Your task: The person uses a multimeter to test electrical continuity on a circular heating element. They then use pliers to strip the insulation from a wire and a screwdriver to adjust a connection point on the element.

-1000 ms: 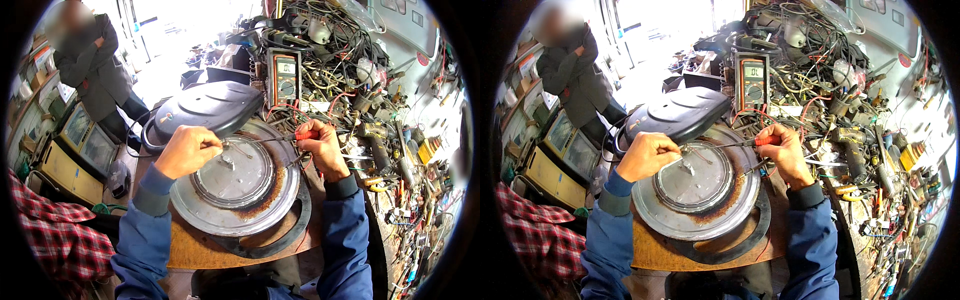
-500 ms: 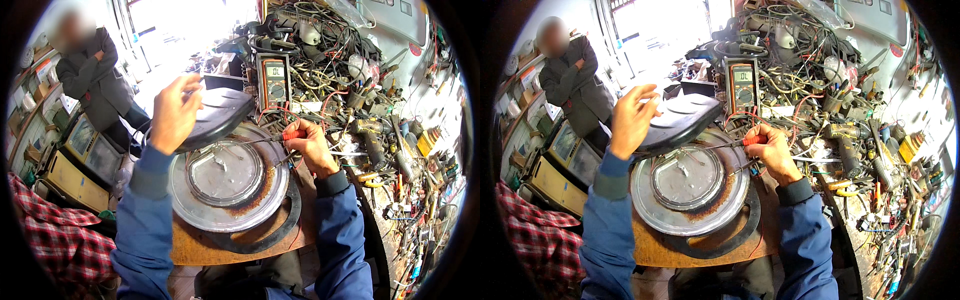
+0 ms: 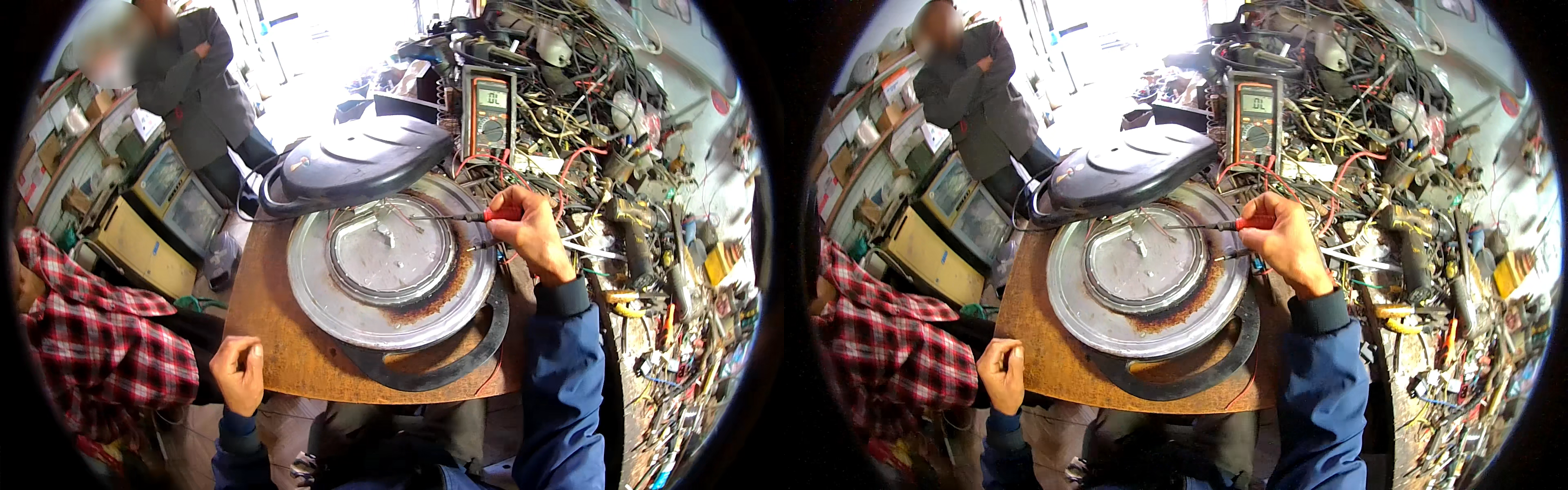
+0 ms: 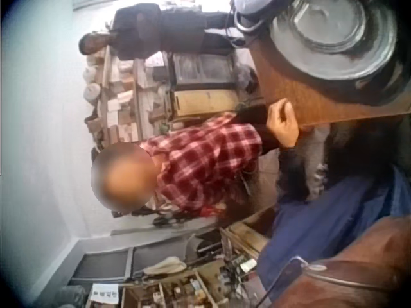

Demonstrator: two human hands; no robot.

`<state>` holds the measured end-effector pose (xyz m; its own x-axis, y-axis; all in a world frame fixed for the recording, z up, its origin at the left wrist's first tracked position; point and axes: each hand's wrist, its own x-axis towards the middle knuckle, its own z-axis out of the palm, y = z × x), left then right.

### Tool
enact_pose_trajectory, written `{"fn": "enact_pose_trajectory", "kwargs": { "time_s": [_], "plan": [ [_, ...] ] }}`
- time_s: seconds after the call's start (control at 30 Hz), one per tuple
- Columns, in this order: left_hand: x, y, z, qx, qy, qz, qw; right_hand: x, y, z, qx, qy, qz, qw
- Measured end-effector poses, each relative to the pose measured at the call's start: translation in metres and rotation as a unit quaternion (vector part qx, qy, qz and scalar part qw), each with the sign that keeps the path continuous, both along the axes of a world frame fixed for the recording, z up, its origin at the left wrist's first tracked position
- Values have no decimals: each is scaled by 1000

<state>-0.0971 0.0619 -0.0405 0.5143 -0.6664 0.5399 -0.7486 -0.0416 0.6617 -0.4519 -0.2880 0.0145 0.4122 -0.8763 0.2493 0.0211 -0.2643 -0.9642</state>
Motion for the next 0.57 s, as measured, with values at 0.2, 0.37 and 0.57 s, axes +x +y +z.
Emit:
{"fn": "enact_pose_trajectory", "kwargs": {
  "time_s": [0.2,0.37,0.57],
  "plan": [
    [-5,1,6,-64,-108,50,991,12,10,2,-125,135,35,982],
    [-42,19,-6,-233,46,6,971,-85,-46,3,-148,247,-6,958],
    [18,181,-187,-95,159,220,958,-58,-65,17,-207,244,6,947]
  ]
}}
